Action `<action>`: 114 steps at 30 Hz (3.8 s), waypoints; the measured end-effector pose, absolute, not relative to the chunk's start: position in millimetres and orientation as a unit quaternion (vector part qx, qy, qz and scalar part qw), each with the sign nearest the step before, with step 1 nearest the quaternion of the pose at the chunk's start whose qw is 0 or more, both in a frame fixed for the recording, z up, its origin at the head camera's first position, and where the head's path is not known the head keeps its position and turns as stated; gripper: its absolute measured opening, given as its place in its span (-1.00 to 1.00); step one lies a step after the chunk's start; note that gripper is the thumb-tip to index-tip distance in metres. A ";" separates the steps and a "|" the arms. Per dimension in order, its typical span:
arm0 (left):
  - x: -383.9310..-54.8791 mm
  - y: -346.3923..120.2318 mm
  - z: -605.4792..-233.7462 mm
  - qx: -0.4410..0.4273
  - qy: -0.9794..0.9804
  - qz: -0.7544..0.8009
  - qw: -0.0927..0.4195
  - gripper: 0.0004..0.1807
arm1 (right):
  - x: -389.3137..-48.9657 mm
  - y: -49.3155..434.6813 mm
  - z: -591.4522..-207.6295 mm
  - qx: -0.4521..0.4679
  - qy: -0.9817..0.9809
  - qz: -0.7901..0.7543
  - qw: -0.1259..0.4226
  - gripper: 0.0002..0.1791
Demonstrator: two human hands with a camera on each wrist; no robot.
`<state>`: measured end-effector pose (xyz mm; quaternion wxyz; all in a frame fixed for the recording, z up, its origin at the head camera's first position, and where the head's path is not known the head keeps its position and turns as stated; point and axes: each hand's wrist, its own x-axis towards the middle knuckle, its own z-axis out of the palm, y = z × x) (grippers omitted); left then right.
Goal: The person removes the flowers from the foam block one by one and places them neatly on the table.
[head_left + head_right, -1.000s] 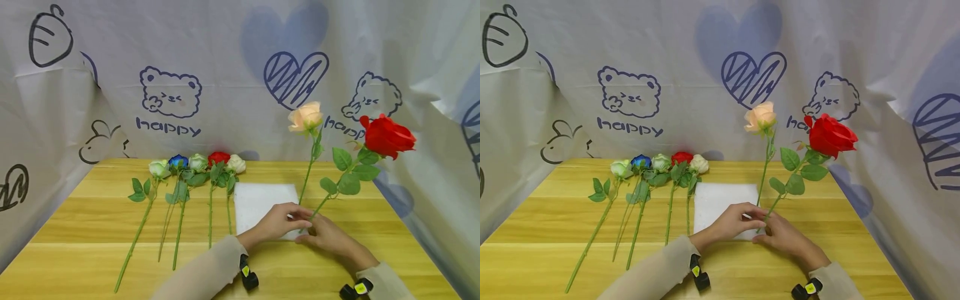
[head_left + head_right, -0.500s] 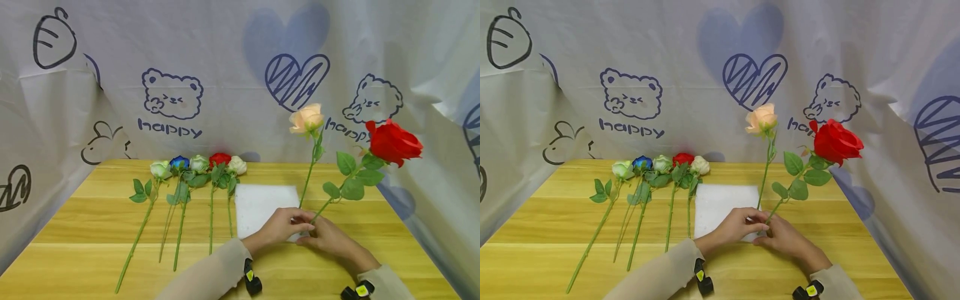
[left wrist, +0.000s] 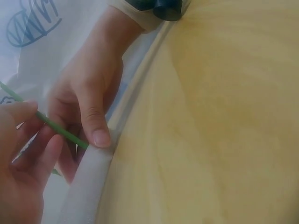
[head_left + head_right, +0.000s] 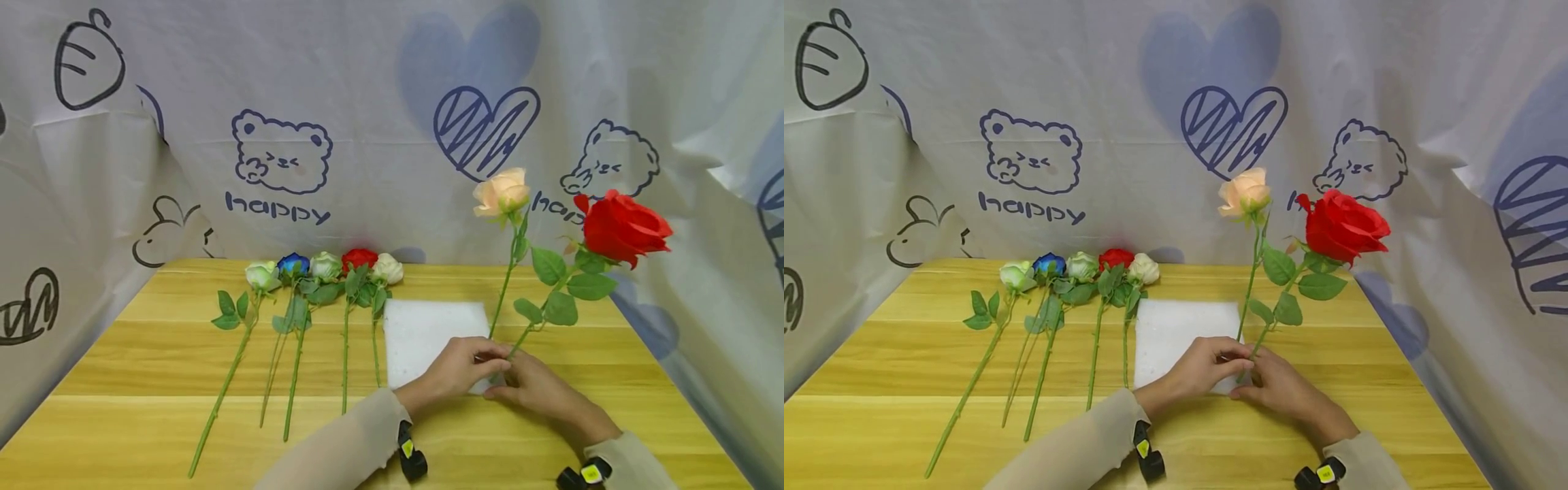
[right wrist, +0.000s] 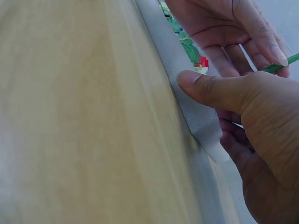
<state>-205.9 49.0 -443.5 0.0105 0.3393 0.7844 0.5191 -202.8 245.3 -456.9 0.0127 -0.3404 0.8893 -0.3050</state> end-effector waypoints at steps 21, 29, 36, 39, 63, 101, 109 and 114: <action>-204.4 43.1 -437.4 0.351 0.783 0.514 -0.017 -0.78 | -201.9 246.0 -453.9 -0.358 0.891 -0.279 0.001 -0.43; -204.0 43.2 -437.6 0.361 0.780 0.510 -0.028 -0.79 | -200.5 245.4 -454.7 -0.351 0.896 -0.272 0.008 -0.48; -204.5 41.1 -437.9 0.364 0.783 0.502 -0.048 -0.79 | -199.9 245.3 -455.8 -0.350 0.902 -0.254 -0.004 -0.38; -205.6 40.9 -437.4 0.366 0.783 0.500 -0.056 -0.80 | -199.8 244.2 -454.8 -0.349 0.903 -0.250 -0.010 -0.33; -205.3 41.4 -438.7 0.353 0.769 0.532 -0.042 -0.77 | -200.0 243.5 -452.0 -0.348 0.905 -0.244 -0.003 -0.27; -198.1 -21.9 -385.7 0.295 0.716 0.630 -0.060 -0.75 | -202.9 242.3 -454.1 -0.362 0.893 -0.267 0.007 -0.44; -194.0 -47.7 -387.7 0.279 0.732 0.620 -0.053 -0.75 | -201.7 241.4 -454.5 -0.361 0.893 -0.267 0.009 -0.45; -191.7 -61.2 -385.9 0.280 0.747 0.600 -0.058 -0.76 | -201.5 241.4 -453.6 -0.360 0.896 -0.261 0.005 -0.43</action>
